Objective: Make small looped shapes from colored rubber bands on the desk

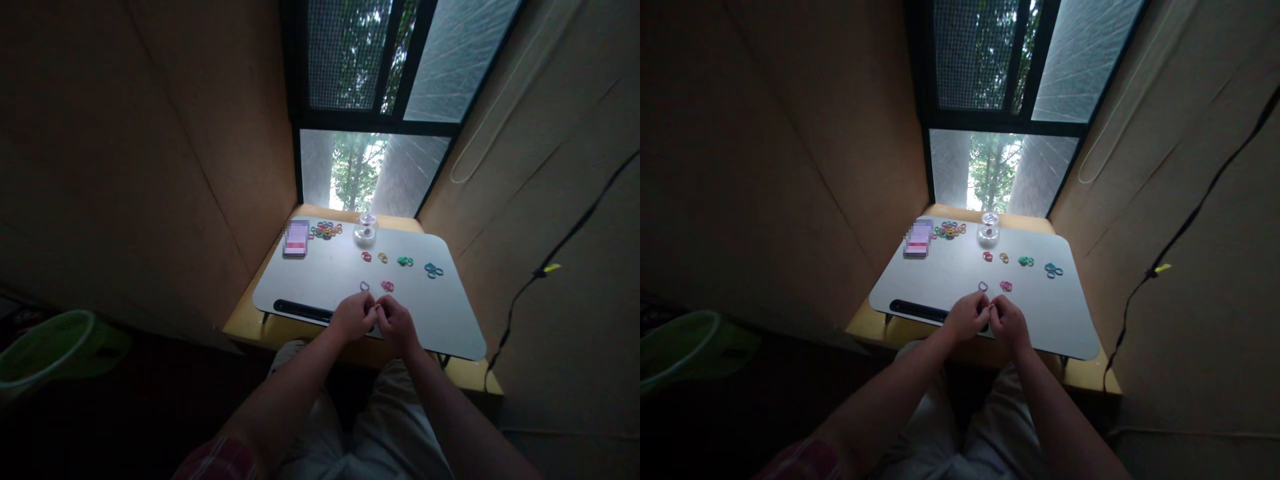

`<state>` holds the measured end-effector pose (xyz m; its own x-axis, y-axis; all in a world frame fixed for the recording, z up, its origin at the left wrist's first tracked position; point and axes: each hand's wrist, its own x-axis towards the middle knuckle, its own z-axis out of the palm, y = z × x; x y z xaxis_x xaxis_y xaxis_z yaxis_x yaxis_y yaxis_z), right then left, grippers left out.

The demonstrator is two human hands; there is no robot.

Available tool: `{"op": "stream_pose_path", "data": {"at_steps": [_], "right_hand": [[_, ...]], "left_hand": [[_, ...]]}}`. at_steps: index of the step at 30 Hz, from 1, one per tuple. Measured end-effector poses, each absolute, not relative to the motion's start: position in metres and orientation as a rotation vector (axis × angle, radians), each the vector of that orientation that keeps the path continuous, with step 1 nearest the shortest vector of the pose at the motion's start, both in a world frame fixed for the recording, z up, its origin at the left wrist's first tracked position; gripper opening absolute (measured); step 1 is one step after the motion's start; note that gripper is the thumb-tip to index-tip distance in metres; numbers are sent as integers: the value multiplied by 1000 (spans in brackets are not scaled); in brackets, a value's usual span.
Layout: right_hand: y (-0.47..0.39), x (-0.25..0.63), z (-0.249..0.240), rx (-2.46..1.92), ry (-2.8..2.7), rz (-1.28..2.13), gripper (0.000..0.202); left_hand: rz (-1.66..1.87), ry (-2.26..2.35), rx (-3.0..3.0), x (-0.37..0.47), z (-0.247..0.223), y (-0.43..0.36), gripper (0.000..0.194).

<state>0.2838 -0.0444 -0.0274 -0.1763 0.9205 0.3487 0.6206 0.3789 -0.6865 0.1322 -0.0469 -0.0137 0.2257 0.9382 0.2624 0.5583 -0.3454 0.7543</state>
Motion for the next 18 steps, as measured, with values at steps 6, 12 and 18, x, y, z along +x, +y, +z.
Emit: {"op": "stream_pose_path", "data": {"at_steps": [6,12,18], "right_hand": [[-45,284,-27,-1301,-1893,538,15],[-47,283,-25,-1303,-1890,530,14],[-49,282,-23,-1306,-1878,506,16]], "left_hand": [[995,1368,1999,133,-14,-47,7],[986,1377,2008,133,-14,-48,7],[990,1384,1990,134,-10,-49,7]]}}
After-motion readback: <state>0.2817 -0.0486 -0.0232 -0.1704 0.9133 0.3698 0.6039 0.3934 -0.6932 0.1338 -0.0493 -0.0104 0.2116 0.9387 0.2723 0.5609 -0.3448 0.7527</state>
